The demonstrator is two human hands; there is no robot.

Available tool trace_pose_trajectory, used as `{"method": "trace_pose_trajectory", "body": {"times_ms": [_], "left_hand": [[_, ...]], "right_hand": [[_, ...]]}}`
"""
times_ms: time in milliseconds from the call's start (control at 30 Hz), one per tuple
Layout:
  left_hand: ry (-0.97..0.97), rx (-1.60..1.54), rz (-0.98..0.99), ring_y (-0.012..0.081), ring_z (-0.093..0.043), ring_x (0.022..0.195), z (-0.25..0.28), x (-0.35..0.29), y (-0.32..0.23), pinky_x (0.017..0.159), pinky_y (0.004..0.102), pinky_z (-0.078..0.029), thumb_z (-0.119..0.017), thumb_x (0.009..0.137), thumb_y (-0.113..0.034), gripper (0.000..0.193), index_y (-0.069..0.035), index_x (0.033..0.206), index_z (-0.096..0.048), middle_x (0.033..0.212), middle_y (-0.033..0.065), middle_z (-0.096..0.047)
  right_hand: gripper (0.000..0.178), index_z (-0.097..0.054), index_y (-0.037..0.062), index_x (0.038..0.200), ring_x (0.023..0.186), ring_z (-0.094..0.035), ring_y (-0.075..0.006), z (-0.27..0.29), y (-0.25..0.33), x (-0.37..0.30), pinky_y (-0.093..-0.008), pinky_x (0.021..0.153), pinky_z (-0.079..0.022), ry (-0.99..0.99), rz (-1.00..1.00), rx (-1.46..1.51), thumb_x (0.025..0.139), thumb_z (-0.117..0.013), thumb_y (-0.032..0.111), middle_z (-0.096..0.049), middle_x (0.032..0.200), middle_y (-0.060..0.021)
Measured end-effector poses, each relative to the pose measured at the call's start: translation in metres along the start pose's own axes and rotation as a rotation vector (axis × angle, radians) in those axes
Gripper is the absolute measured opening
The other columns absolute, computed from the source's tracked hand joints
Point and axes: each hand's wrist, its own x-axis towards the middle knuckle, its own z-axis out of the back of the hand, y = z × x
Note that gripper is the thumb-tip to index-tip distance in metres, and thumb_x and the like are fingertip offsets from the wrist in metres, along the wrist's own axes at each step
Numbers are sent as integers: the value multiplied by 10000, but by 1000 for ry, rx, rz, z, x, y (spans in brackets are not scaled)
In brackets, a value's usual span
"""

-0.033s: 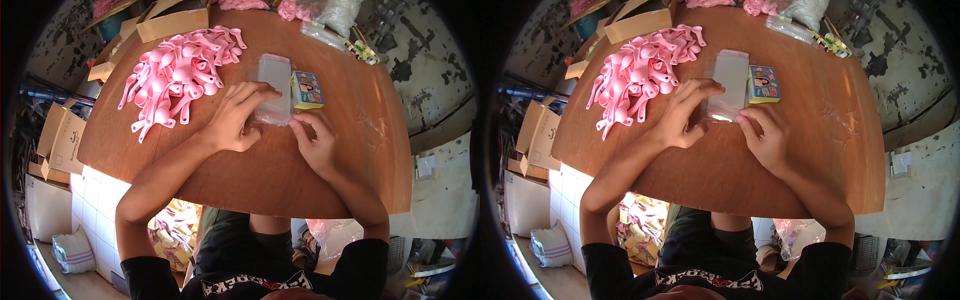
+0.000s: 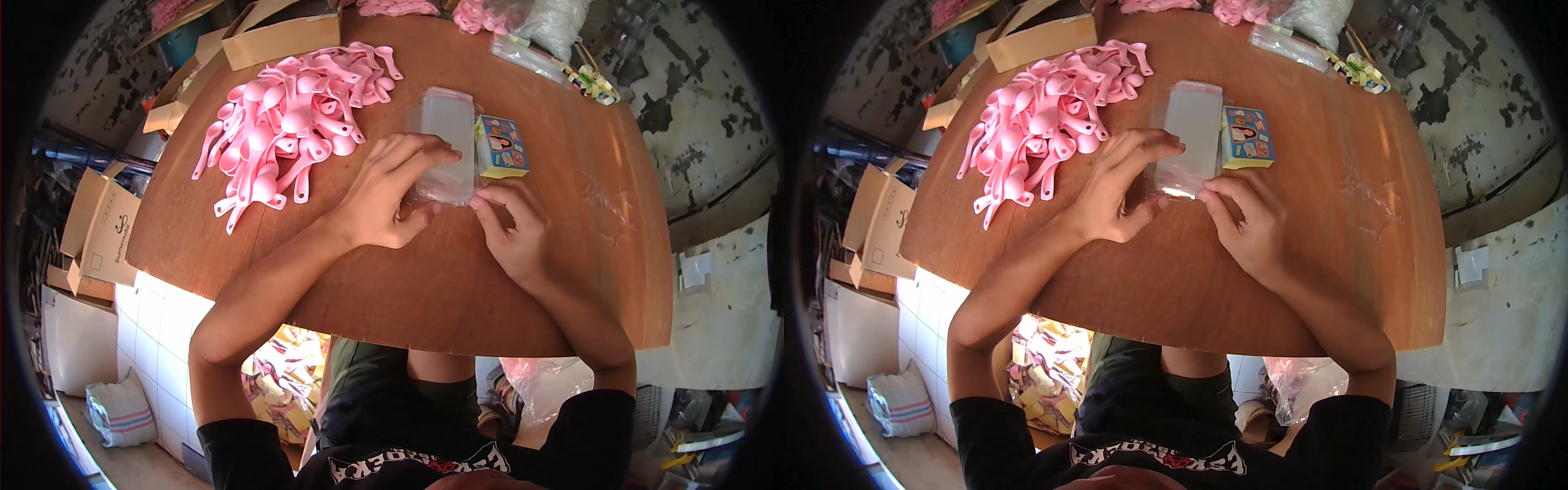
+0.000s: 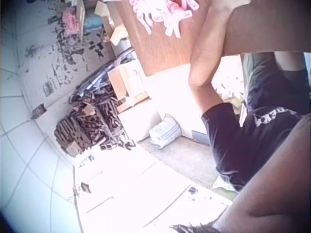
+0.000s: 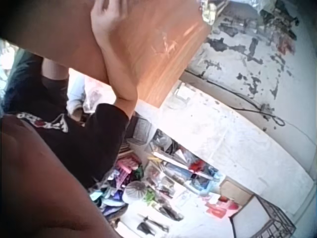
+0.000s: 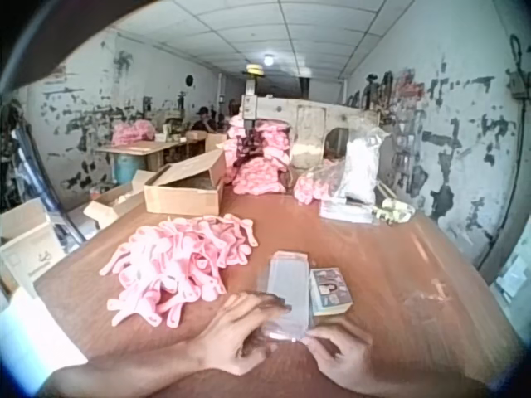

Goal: The person repeatedly picks up pink plastic spoons and places each one into a small clear plastic bag with a yellow sticky note, then seals the bag and sets it aside. The process is repeated for multiple spoons throughout the clip.

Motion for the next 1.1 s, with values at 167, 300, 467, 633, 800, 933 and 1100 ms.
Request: {"method": "trace_pose_trajectory", "body": {"times_ms": [167,300,467,633,800,933,1100], "left_hand": [[77,-59,-119,312,-621,1049,-10,-2,11,957,417,-437,-793,760,-95,254,-29,994,-716,1097,104,-680],[36,-252,-2,227,-671,955,-18,-5,12,895,354,-502,-763,826,-67,124,8,918,-725,991,104,-713],[22,-567,565,74,-647,857,-20,-10,13,765,235,-537,-716,906,-73,125,24,986,-715,961,55,-724],[22,-665,635,75,-650,835,-20,-9,25,748,236,-535,-699,925,-92,171,29,1046,-699,940,45,-725],[16,-732,698,74,-660,833,-20,-8,26,743,246,-535,-695,933,-129,197,30,1049,-704,909,63,-735],[78,-728,714,78,-661,850,-17,-6,23,750,250,-531,-691,935,-126,233,25,1112,-679,925,79,-742],[82,-681,684,70,-652,857,-20,-8,26,754,250,-529,-697,928,-114,257,19,1146,-663,963,99,-748]], "right_hand": [[168,-695,35,929,876,-638,-254,1,-2,2,-329,730,-509,133,149,-2,780,-772,20,-676,923,-97],[232,-697,36,1030,935,-630,-287,10,-20,12,-369,800,-501,87,66,-26,804,-745,59,-668,1003,-116],[270,-701,51,1111,1005,-610,-301,26,-39,18,-417,951,-435,103,18,-495,843,-683,77,-634,1181,-115],[204,-735,79,1055,1007,-607,-264,31,-48,18,-408,933,-420,131,12,-484,861,-697,129,-684,1087,-64],[120,-724,66,975,958,-620,-257,31,-51,20,-381,898,-424,87,26,-492,880,-683,127,-698,1013,-55],[88,-698,56,967,906,-628,-254,31,-44,24,-352,842,-454,-13,-56,-469,901,-659,98,-687,971,-76],[100,-647,5,1023,825,-614,-148,34,-38,19,-270,765,-486,-318,-91,-189,980,-579,66,-658,912,-72]]}}
